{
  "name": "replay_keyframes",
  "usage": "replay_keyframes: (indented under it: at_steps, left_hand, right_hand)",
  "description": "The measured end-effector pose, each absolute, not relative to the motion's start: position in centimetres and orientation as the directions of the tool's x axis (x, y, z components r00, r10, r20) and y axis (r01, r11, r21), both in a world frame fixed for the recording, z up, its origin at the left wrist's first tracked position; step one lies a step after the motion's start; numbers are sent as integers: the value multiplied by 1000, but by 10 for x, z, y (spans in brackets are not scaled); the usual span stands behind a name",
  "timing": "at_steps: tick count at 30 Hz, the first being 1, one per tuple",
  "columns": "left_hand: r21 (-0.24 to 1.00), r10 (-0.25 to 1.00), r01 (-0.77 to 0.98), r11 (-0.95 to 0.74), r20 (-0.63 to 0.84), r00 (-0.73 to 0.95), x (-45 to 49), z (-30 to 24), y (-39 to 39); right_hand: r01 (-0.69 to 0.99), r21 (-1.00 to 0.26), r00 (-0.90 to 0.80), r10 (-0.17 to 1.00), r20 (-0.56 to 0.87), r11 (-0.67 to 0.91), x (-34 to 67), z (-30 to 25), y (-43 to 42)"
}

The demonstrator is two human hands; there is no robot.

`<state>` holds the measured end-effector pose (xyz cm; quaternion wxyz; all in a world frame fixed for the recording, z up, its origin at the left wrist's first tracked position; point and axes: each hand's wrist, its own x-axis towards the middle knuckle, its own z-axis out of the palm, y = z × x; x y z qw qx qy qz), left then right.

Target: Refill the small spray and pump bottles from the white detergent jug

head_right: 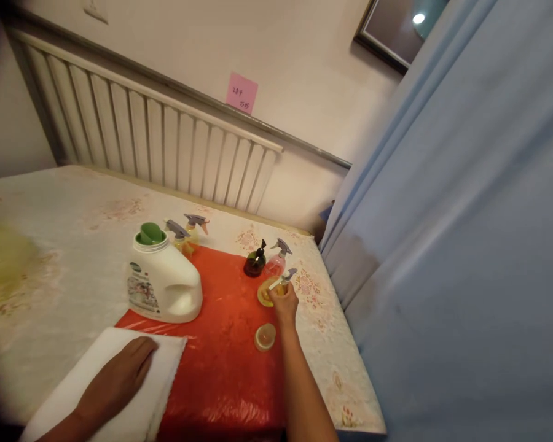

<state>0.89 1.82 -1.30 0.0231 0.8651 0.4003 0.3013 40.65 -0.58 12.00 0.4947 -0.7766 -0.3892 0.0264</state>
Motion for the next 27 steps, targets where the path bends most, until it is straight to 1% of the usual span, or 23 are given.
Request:
replay_keyframes:
  at_steps: [3, 9, 16, 21, 27]
  left_hand:
    - [267, 709, 688, -675, 494, 504, 8, -16, 19]
    - [276, 735, 711, -647, 475, 484, 6, -21, 18]
    - [258, 707, 702, -663, 523, 476, 4, -28, 19]
    - [217, 684, 701, -679, 535, 496, 1, -38, 22]
    - [223, 689, 706, -672, 537, 487, 2, -34, 18]
  right_hand:
    - [595, -767, 710, 607, 359, -242, 423, 112, 17]
    - [602, -742, 722, 599, 347, -294, 441, 95, 46]
    - [575, -732, 747, 599, 288, -365, 456, 67, 60]
    - [584, -724, 733, 621, 277, -367, 462, 57, 61]
    - [557, -760, 726, 640, 251, -334, 459, 55, 58]
